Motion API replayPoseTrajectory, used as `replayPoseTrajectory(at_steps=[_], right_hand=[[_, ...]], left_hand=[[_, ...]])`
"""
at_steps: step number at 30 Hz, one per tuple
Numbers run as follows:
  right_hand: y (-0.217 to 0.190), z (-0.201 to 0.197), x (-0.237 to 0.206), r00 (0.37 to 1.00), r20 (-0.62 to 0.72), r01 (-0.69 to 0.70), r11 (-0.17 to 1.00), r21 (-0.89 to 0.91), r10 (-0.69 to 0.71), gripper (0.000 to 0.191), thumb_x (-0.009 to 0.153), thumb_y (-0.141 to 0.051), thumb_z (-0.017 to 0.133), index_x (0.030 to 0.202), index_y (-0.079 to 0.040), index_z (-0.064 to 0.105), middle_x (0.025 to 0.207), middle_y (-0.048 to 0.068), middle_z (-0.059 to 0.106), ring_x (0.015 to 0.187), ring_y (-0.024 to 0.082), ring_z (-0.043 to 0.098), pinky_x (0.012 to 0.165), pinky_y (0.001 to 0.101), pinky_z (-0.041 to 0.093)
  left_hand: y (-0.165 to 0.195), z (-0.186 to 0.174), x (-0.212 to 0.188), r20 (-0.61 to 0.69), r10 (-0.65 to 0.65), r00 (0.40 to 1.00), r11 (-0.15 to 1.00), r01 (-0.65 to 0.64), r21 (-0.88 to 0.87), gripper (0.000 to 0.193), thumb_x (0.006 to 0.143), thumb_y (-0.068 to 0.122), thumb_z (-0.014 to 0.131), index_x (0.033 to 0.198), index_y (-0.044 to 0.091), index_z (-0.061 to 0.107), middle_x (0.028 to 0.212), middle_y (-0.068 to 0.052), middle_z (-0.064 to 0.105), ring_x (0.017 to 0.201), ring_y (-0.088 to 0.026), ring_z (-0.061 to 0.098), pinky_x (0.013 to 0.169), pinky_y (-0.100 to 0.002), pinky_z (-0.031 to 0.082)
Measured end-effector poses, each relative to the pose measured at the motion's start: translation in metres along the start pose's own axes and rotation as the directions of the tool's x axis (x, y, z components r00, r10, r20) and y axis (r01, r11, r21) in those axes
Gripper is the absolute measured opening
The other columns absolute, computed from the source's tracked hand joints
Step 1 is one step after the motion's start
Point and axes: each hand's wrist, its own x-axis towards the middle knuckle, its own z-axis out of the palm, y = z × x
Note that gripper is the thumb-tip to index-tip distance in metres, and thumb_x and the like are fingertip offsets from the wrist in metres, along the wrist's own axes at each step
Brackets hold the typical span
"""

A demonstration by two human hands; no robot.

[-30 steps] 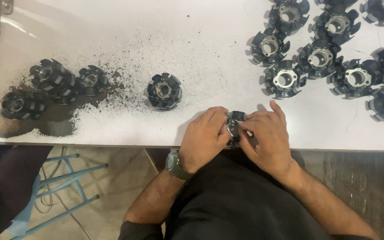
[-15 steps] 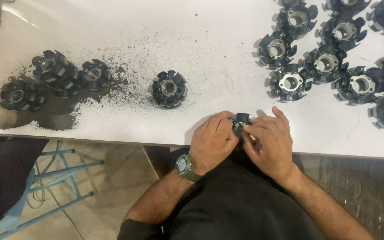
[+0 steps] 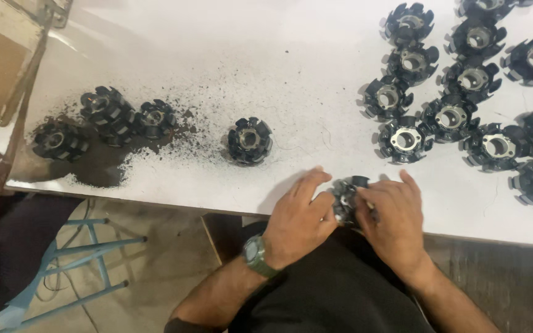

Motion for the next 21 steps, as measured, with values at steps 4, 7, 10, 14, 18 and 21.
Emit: replayPoseTrajectory(at_steps=[4,7,10,14,18,21], right_hand=[[0.044,-0.025,-0.014,0.990,-0.022,-0.140,0.984,-0.112,0.138,0.022,0.094,-0.008,0.079,0.111,-0.008,0.066,0.106,0.009,0.069,0.103,0.025,0.064,0.121,0.0530,0.040],[0.069,-0.039,-0.021,0.981,-0.065,-0.193,0.967,-0.166,0.184,0.017,0.103,-0.011,0.078,0.114,-0.008,0.065,0.106,0.007,0.069,0.102,0.026,0.063,0.120,0.0504,0.039],[0.084,-0.046,-0.017,0.974,-0.117,-0.215,0.954,-0.211,0.193,0.015,0.105,-0.012,0.077,0.114,-0.009,0.065,0.105,0.006,0.068,0.103,0.030,0.060,0.118,0.0507,0.039],[0.082,-0.046,-0.011,0.960,-0.185,-0.245,0.951,-0.190,0.210,0.017,0.104,-0.011,0.077,0.114,-0.007,0.064,0.103,0.006,0.068,0.107,0.031,0.063,0.122,0.0525,0.040],[0.064,-0.033,-0.013,0.940,-0.299,-0.163,0.986,0.025,0.163,0.020,0.104,-0.009,0.073,0.118,-0.006,0.059,0.114,0.011,0.067,0.110,0.026,0.065,0.127,0.0518,0.034],[0.043,-0.026,-0.015,0.948,-0.280,-0.119,0.983,0.138,0.154,0.024,0.097,-0.007,0.071,0.118,-0.006,0.058,0.113,0.013,0.068,0.112,0.027,0.067,0.131,0.0553,0.031]], left_hand=[[-0.038,-0.066,0.010,-0.160,0.026,0.987,0.950,0.026,0.312,0.082,0.080,0.042,0.083,0.141,0.003,0.046,0.152,-0.031,0.038,0.144,-0.047,0.034,0.119,-0.063,0.032],[-0.082,-0.096,0.039,0.161,-0.149,0.976,0.881,0.057,0.470,0.112,0.068,0.048,0.087,0.154,0.006,0.029,0.151,-0.030,0.041,0.139,-0.046,0.039,0.115,-0.061,0.031],[-0.101,-0.109,0.064,0.388,-0.215,0.896,0.960,0.122,0.252,0.110,0.077,0.034,0.087,0.160,0.005,0.021,0.150,-0.024,0.045,0.139,-0.040,0.043,0.116,-0.049,0.036],[-0.073,-0.095,0.059,0.393,-0.169,0.904,0.971,0.085,0.221,0.112,0.075,0.040,0.087,0.161,0.007,0.023,0.145,-0.021,0.050,0.133,-0.035,0.049,0.114,-0.046,0.042],[-0.023,-0.036,0.037,0.454,-0.059,0.889,0.989,-0.008,0.145,0.109,0.074,0.044,0.089,0.157,0.009,0.027,0.146,-0.020,0.046,0.131,-0.035,0.047,0.107,-0.052,0.040],[-0.006,0.000,0.027,0.376,0.005,0.927,0.993,-0.050,0.109,0.106,0.073,0.043,0.089,0.156,0.010,0.032,0.147,-0.017,0.048,0.134,-0.034,0.047,0.111,-0.052,0.041]])
